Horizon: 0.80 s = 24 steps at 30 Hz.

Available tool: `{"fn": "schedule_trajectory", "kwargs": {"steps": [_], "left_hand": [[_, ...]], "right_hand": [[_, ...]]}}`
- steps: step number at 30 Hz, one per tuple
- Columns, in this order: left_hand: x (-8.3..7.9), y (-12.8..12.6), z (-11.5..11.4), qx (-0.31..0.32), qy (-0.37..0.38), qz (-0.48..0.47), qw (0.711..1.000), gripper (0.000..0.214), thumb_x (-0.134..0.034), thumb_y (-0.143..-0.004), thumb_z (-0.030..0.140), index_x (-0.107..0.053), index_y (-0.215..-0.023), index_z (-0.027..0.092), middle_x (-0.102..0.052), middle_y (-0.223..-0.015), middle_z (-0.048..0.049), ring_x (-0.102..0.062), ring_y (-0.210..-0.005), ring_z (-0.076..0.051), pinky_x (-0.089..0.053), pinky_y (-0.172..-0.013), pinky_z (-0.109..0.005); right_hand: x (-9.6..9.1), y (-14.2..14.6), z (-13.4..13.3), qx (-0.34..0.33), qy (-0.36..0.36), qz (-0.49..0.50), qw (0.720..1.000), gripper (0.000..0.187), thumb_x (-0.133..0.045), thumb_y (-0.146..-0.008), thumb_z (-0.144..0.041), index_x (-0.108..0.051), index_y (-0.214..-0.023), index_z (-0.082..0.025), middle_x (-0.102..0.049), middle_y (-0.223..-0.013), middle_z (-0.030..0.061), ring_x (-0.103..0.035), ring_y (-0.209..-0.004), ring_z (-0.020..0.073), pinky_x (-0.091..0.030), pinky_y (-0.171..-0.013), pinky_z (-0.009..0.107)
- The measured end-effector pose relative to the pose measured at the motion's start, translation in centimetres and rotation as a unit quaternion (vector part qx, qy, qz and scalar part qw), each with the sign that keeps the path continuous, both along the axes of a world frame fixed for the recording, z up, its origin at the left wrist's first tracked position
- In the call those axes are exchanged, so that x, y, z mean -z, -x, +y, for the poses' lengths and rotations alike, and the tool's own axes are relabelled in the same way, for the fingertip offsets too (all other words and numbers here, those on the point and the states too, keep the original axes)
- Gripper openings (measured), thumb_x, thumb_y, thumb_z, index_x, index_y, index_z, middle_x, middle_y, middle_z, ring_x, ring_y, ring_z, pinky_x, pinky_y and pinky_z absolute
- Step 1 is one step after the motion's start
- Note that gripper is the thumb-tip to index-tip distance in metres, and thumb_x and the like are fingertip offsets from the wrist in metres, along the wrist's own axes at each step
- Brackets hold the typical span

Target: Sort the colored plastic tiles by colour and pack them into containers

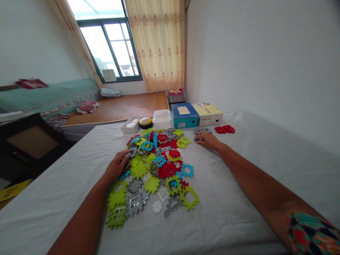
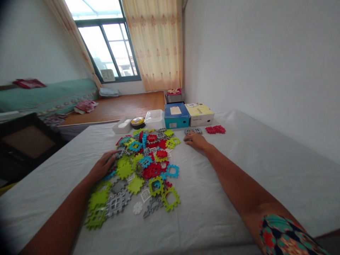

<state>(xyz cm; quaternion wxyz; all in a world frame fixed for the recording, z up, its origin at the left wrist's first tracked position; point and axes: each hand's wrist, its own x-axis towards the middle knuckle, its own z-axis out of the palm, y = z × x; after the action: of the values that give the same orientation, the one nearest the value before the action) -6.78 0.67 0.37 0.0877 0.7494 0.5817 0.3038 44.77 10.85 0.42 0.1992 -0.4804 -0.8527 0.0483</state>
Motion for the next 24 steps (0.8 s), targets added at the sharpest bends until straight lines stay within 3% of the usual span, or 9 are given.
{"fn": "schedule_trajectory", "kwargs": {"steps": [3, 5, 9, 13, 18, 24], "left_hand": [[-0.1, -0.1, -0.1, 0.000, 0.000, 0.005, 1.000, 0.054, -0.033, -0.092, 0.056, -0.060, -0.124, 0.021, -0.060, -0.127, -0.0088, -0.053, -0.121, -0.024, -0.039, -0.109, -0.044], [-0.2, -0.2, -0.1, 0.000, 0.001, 0.003, 1.000, 0.054, -0.034, -0.092, 0.056, -0.061, -0.124, 0.021, -0.060, -0.127, -0.0087, -0.053, -0.121, -0.024, -0.039, -0.109, -0.044], [-0.2, -0.5, -0.2, -0.004, -0.001, -0.005, 1.000, 0.054, -0.034, -0.092, 0.056, -0.061, -0.123, 0.021, -0.060, -0.126, -0.0087, -0.053, -0.121, -0.024, -0.038, -0.110, -0.044], [-0.3, -0.7, -0.3, -0.004, 0.000, -0.003, 1.000, 0.055, -0.033, -0.092, 0.056, -0.061, -0.123, 0.021, -0.060, -0.126, -0.0089, -0.053, -0.121, -0.024, -0.038, -0.110, -0.044], [-0.4, -0.7, -0.4, -0.005, 0.005, -0.007, 1.000, 0.054, -0.034, -0.092, 0.055, -0.060, -0.124, 0.020, -0.059, -0.126, -0.0091, -0.051, -0.123, -0.024, -0.036, -0.111, -0.043], [-0.5, -0.7, -0.3, -0.007, 0.001, -0.008, 1.000, 0.054, -0.034, -0.091, 0.056, -0.061, -0.123, 0.021, -0.060, -0.125, -0.0085, -0.053, -0.120, -0.024, -0.038, -0.110, -0.044]], "right_hand": [[-0.2, 0.9, -0.7, 0.035, -0.024, -0.001, 0.999, 0.023, -0.061, -0.086, -0.025, -0.073, -0.105, -0.022, -0.064, -0.112, 0.0093, -0.062, -0.094, 0.0194, -0.047, -0.083, 0.029], [-1.0, 2.3, -1.5, 0.019, -0.030, 0.027, 0.999, 0.024, -0.061, -0.086, -0.025, -0.072, -0.107, -0.019, -0.064, -0.110, 0.0106, -0.063, -0.086, 0.0175, -0.048, -0.081, 0.029], [-3.3, 7.1, -4.7, -0.153, 0.026, 0.109, 0.982, 0.022, -0.058, -0.090, -0.029, -0.071, -0.103, -0.017, -0.069, -0.098, 0.0081, -0.064, -0.078, 0.0146, -0.049, -0.076, 0.028], [-4.9, 12.3, -9.3, -0.301, -0.006, 0.089, 0.950, 0.029, -0.051, -0.096, -0.033, -0.065, -0.118, -0.019, -0.068, -0.115, 0.0096, -0.060, -0.105, 0.0189, -0.045, -0.094, 0.036], [-4.0, 16.1, -13.3, -0.297, -0.095, -0.039, 0.949, 0.043, -0.044, -0.097, -0.050, -0.056, -0.133, -0.030, -0.049, -0.144, 0.0087, -0.036, -0.133, 0.0307, -0.034, -0.104, 0.052], [-2.5, 17.3, -13.4, -0.285, -0.089, -0.008, 0.954, 0.040, -0.046, -0.097, -0.047, -0.061, -0.125, -0.022, -0.061, -0.129, 0.0080, -0.044, -0.125, 0.0242, -0.038, -0.102, 0.041]]}}
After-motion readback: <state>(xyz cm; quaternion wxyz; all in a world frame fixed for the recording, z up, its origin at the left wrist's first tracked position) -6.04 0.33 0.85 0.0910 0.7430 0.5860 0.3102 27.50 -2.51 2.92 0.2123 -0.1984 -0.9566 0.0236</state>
